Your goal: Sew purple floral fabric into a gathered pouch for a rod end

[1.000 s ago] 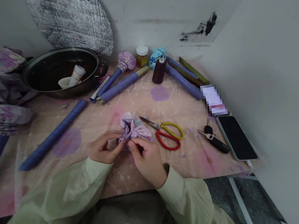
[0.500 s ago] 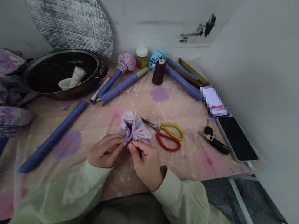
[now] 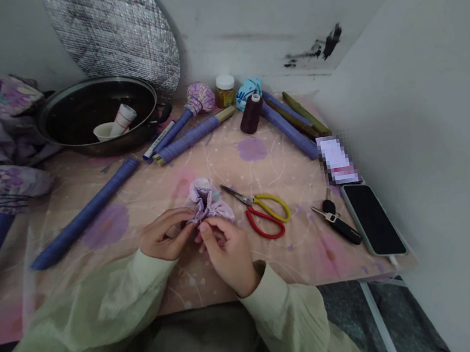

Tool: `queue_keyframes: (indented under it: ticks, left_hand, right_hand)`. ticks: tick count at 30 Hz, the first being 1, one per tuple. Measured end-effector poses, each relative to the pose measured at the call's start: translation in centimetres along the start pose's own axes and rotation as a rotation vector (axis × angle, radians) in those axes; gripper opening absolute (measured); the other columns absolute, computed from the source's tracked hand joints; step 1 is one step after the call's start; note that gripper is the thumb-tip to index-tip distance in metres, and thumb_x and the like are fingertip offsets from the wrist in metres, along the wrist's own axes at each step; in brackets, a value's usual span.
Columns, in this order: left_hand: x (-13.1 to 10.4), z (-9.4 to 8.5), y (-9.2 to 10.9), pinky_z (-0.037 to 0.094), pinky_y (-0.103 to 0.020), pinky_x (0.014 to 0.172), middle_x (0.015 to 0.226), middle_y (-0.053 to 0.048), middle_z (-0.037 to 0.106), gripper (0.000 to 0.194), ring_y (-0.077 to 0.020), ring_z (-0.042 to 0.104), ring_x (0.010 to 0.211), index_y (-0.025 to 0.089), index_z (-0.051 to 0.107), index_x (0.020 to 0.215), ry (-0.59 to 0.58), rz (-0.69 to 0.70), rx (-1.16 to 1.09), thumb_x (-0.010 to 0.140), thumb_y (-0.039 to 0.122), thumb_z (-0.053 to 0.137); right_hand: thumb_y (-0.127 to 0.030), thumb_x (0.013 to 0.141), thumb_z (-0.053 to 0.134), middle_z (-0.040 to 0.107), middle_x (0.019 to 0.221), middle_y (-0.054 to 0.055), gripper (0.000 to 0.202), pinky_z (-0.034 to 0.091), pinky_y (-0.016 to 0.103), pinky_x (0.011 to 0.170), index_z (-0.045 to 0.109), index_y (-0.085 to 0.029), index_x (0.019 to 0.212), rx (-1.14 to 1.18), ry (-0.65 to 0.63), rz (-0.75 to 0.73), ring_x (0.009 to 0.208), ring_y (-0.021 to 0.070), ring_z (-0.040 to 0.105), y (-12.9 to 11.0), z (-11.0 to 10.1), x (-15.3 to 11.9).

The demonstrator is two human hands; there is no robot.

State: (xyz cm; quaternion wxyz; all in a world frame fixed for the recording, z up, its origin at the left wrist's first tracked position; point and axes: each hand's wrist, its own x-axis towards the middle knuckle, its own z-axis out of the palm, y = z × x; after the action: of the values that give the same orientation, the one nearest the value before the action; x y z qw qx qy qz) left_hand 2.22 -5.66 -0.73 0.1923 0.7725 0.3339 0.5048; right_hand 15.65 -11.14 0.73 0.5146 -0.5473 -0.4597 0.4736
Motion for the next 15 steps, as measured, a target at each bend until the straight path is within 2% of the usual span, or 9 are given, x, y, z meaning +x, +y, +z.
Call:
queue_keyframes:
  ticks: [7, 12, 15]
  left_hand:
    - [-0.21, 0.09, -0.18, 0.057, -0.03, 0.072, 0.082, -0.009, 0.07, 0.008, -0.0175, 0.067, 0.078, 0.014, 0.065, 0.082, 0.02, 0.011, 0.003, 0.074, 0.013, 0.064]
    - [-0.08, 0.09, -0.25, 0.056, -0.028, 0.072, 0.083, -0.011, 0.069, 0.009, -0.0172, 0.066, 0.08, 0.012, 0.064, 0.085, -0.035, 0.108, -0.007, 0.076, 0.011, 0.062]
    - [-0.05, 0.03, -0.36, 0.056, -0.029, 0.072, 0.084, -0.011, 0.069, 0.01, -0.0174, 0.066, 0.082, 0.012, 0.062, 0.087, -0.053, 0.153, -0.017, 0.078, 0.011, 0.06]
  right_hand:
    - [-0.033, 0.078, 0.059, 0.063, 0.061, 0.0, 0.016, 0.047, 0.022, 0.045, 0.063, -0.018, 0.078, 0.022, 0.051, 0.053, 0.046, 0.0098, 0.056, 0.11, -0.3, -0.27]
    - [-0.029, 0.078, 0.057, 0.057, 0.055, -0.001, 0.016, 0.04, 0.021, 0.046, 0.065, -0.017, 0.073, -0.161, 0.127, -0.037, 0.048, 0.009, 0.049, 0.08, -0.66, -0.57]
    - [-0.027, 0.08, 0.055, 0.051, 0.053, -0.002, 0.02, 0.036, 0.021, 0.046, 0.062, -0.016, 0.065, -0.225, 0.133, -0.111, 0.049, 0.0084, 0.044, -0.11, -0.6, -0.6]
